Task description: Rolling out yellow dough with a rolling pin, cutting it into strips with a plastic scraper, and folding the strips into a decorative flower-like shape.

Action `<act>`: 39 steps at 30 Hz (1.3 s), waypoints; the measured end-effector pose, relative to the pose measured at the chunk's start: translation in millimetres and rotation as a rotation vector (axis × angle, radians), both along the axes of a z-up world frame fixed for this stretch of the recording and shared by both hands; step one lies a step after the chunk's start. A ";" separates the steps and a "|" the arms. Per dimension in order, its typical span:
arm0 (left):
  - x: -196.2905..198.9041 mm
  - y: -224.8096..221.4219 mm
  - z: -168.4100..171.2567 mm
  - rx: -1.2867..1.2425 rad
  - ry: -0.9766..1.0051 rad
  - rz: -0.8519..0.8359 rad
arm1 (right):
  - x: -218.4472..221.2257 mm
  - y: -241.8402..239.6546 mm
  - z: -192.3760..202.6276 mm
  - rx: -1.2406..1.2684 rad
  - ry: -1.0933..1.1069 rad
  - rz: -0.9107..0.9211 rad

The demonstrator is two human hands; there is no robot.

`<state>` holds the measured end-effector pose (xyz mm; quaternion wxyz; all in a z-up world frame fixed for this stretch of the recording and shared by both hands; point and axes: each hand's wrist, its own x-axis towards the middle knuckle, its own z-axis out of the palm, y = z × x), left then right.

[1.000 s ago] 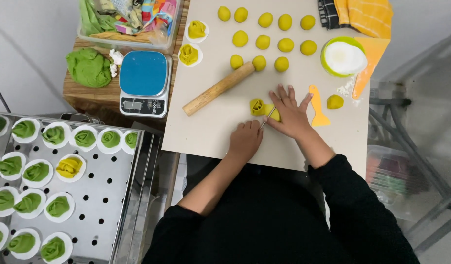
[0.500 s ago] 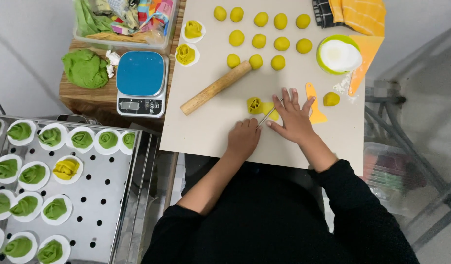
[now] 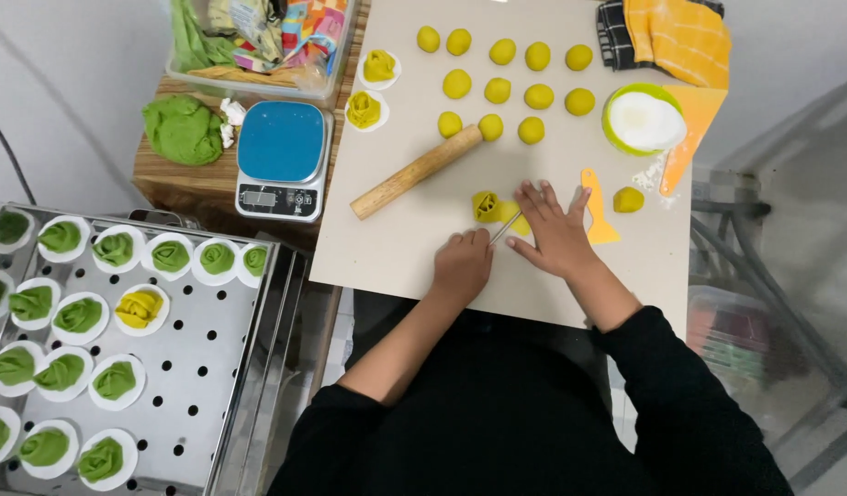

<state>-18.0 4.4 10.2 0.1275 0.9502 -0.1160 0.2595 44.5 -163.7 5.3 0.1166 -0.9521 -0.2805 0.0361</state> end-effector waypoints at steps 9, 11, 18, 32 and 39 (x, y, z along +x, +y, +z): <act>-1.2 2.4 5.8 0.009 -0.121 -0.042 | -10.0 -5.3 -0.3 -0.122 -0.002 -0.053; -1.0 2.3 -4.0 0.011 -0.125 -0.047 | -13.0 -5.6 0.9 -0.132 0.004 -0.061; -3.7 1.1 1.2 0.024 -0.145 -0.091 | -24.7 -10.8 1.6 -0.198 0.029 -0.098; -4.1 -0.2 -1.9 0.020 -0.037 -0.137 | -42.9 -20.0 7.7 -0.165 0.066 -0.180; -7.6 -0.6 9.8 -0.049 0.072 -0.289 | -47.4 -23.5 8.1 0.084 0.079 -0.304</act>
